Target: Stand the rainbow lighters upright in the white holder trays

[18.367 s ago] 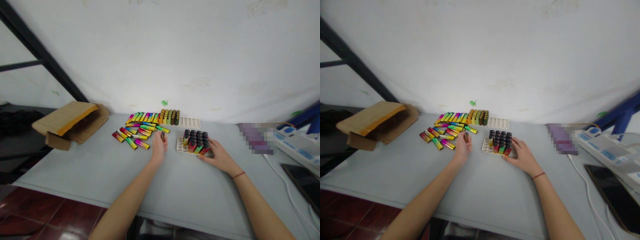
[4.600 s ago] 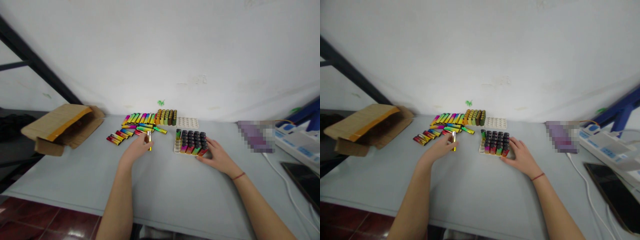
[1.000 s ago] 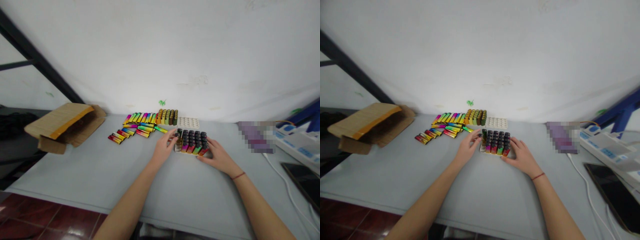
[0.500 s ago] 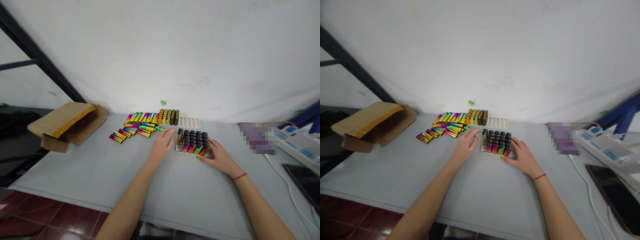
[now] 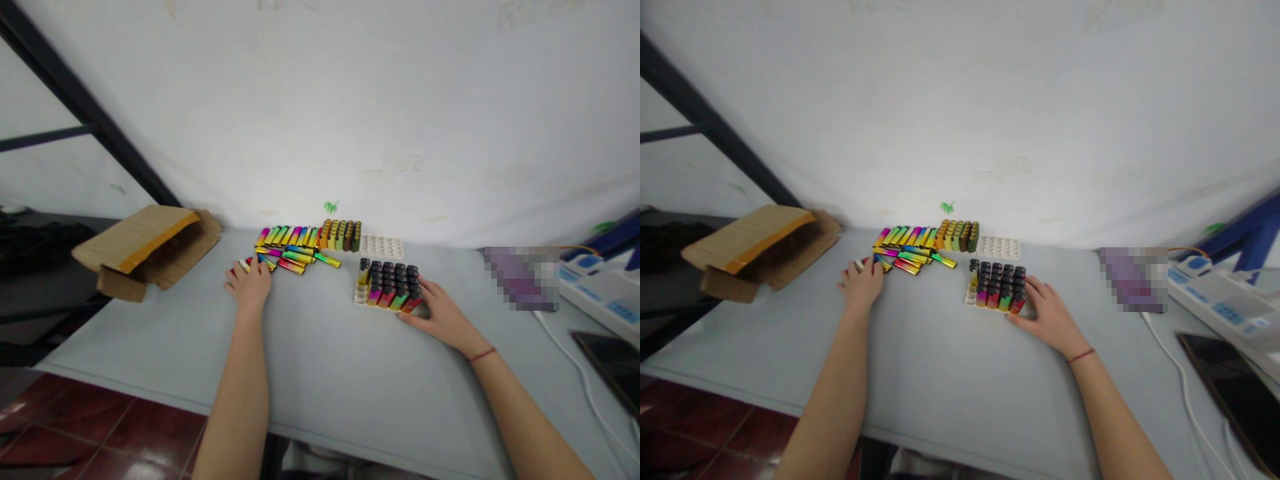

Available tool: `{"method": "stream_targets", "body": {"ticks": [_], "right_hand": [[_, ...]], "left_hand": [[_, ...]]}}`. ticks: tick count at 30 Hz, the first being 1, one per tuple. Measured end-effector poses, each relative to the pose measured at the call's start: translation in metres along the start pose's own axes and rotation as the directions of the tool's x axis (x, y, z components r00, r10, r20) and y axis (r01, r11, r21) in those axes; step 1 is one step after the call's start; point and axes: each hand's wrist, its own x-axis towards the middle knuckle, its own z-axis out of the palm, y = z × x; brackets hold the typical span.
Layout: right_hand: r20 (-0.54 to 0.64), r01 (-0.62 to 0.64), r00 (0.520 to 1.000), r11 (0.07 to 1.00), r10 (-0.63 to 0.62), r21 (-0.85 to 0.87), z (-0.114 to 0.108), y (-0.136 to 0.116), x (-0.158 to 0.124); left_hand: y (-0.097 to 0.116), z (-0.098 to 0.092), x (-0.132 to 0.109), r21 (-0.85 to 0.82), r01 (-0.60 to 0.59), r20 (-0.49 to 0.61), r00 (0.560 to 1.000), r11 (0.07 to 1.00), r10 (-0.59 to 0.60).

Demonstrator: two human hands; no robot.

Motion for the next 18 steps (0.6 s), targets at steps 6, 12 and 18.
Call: {"method": "stream_targets", "body": {"ticks": [6,12,18], "right_hand": [[0.006,-0.018,1.000,1.000,0.018,0.002,0.000,-0.001,0.000],[0.010,-0.013,1.000,1.000,0.013,0.001,0.000,-0.002,0.001],[0.010,-0.017,1.000,1.000,0.017,0.007,-0.001,-0.002,0.000]], "left_hand": [[0.005,0.012,0.005,0.047,-0.195,-0.032,0.980,0.980,0.196],[-0.003,0.018,0.016,0.007,-0.285,0.002,0.959,0.959,0.284],[0.022,0.010,-0.005,-0.079,-0.389,-0.270,0.895,0.918,0.356]]}}
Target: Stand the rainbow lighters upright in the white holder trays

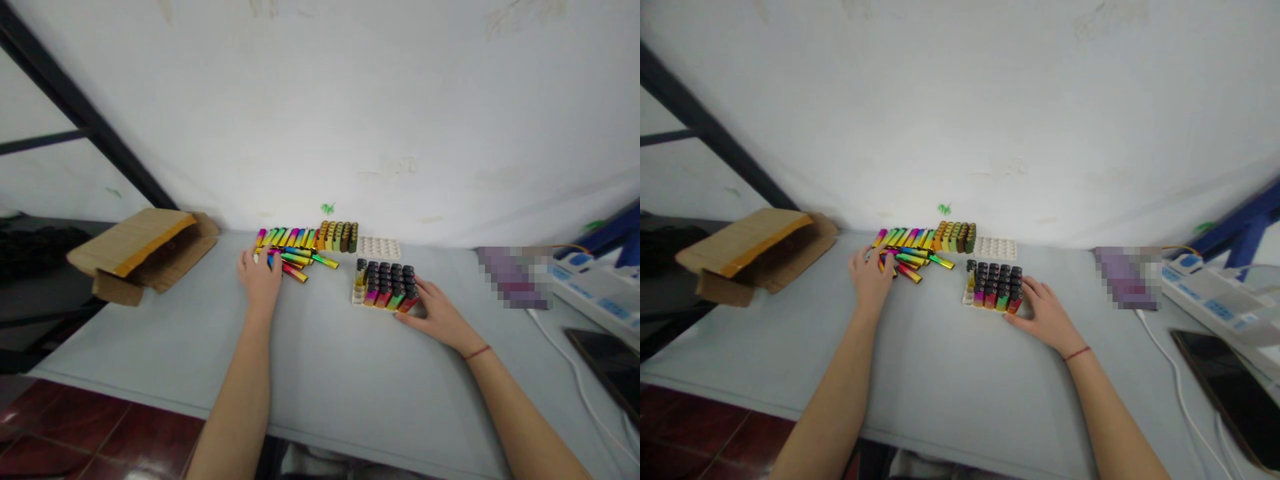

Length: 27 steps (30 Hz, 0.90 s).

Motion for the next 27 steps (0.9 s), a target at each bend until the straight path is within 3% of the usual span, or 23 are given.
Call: {"method": "stream_targets", "body": {"ticks": [2,4,8,18,24,27], "right_hand": [[-0.001,0.006,1.000,1.000,-0.006,0.002,0.000,0.000,0.000],[-0.003,0.010,1.000,1.000,-0.010,-0.002,0.000,0.000,0.000],[-0.011,-0.001,1.000,1.000,0.001,-0.007,0.000,-0.001,0.000],[0.006,0.004,1.000,1.000,-0.004,0.004,-0.001,0.000,0.000],[-0.011,0.004,1.000,1.000,-0.004,0.010,0.000,0.000,0.000],[0.000,0.007,1.000,1.000,-0.007,0.007,0.000,0.000,0.000]], "left_hand": [[0.023,-0.001,-0.009,-0.069,-0.200,0.066,0.977,0.977,0.204],[0.048,0.003,-0.023,-0.040,-0.336,0.205,0.919,0.941,0.337],[0.081,0.012,-0.050,0.107,-0.397,0.311,0.884,0.911,0.349],[0.075,-0.002,-0.049,0.174,-0.255,0.409,0.897,0.951,0.166],[0.077,0.004,-0.049,0.093,-0.305,0.447,0.863,0.948,0.234],[0.076,0.006,-0.046,-0.113,-0.255,0.417,0.865,0.960,0.278]]}}
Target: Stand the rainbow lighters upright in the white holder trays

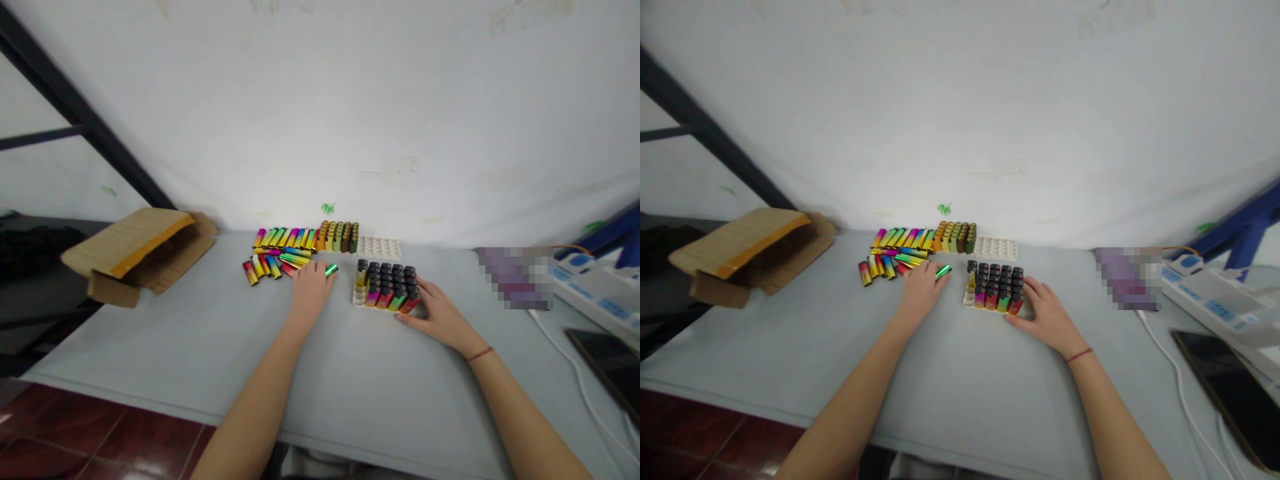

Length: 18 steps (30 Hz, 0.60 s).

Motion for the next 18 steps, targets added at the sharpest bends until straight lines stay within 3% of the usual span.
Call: {"method": "stream_targets", "body": {"ticks": [2,4,6,8,10,13,15,18], "right_hand": [[0.005,-0.002,1.000,1.000,0.002,-0.001,0.000,0.000,0.000],[0.004,-0.005,1.000,1.000,0.005,-0.002,0.000,0.001,0.000],[0.001,-0.006,1.000,1.000,0.006,-0.002,0.001,0.001,0.000],[-0.003,-0.003,1.000,1.000,0.003,-0.001,0.001,0.001,0.000],[-0.007,0.005,1.000,1.000,-0.005,0.004,0.001,0.001,0.000],[-0.009,0.002,1.000,1.000,-0.002,0.007,0.000,0.001,0.000],[-0.007,-0.002,1.000,1.000,0.002,0.009,0.000,0.001,0.000],[-0.005,0.004,1.000,1.000,-0.004,0.010,0.000,0.001,0.000]], "left_hand": [[-0.001,0.001,0.002,-0.253,-0.045,-0.049,0.998,0.966,0.034],[0.001,0.004,0.002,-0.517,-0.040,-0.072,0.997,0.855,0.003],[0.005,0.006,0.002,-0.748,0.050,-0.008,0.996,0.661,-0.084],[0.012,0.008,0.001,-0.901,0.164,0.110,0.982,0.402,-0.153],[0.020,0.006,0.000,-0.959,0.231,0.201,0.963,0.162,-0.179],[0.028,0.000,-0.001,-0.949,0.300,0.313,0.935,-0.099,-0.169],[0.031,-0.004,-0.002,-0.917,0.346,0.377,0.915,-0.198,-0.147],[0.032,-0.007,-0.003,-0.898,0.385,0.425,0.885,-0.214,-0.189]]}}
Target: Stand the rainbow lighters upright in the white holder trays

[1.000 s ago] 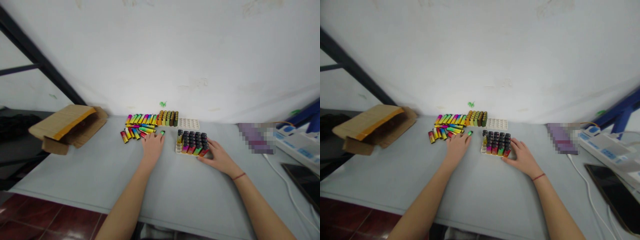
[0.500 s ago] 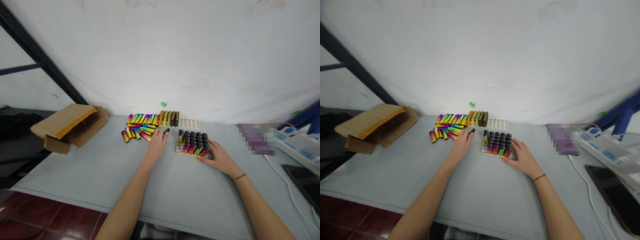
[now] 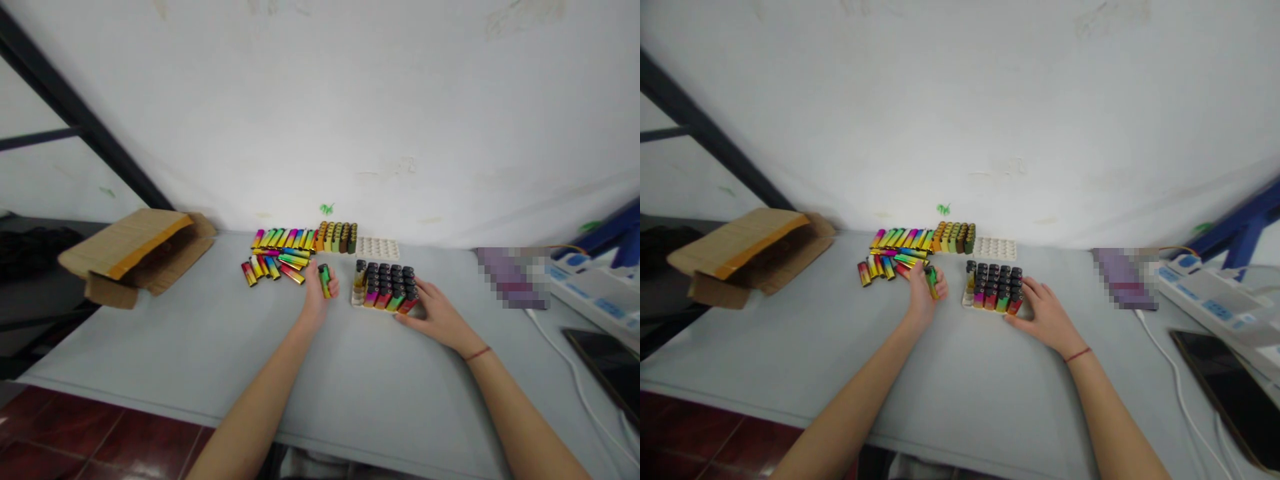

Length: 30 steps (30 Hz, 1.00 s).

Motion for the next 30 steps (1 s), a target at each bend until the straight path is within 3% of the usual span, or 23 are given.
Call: {"method": "stream_targets", "body": {"ticks": [7,13,30], "right_hand": [[-0.006,0.003,1.000,1.000,-0.003,-0.008,0.0008,0.0003,-0.0003],[0.007,0.000,1.000,1.000,0.000,-0.021,-0.0001,0.0002,0.0008],[0.002,-0.004,1.000,1.000,0.004,-0.001,0.0000,-0.0001,0.0013]], "left_hand": [[-0.0016,-0.0040,0.0041,0.043,0.047,-0.151,0.988,0.998,-0.040],[-0.0001,-0.0020,0.0046,0.047,-0.015,-0.192,0.981,0.999,0.024],[-0.0052,-0.0019,0.0027,0.059,0.001,-0.230,0.973,0.998,0.013]]}}
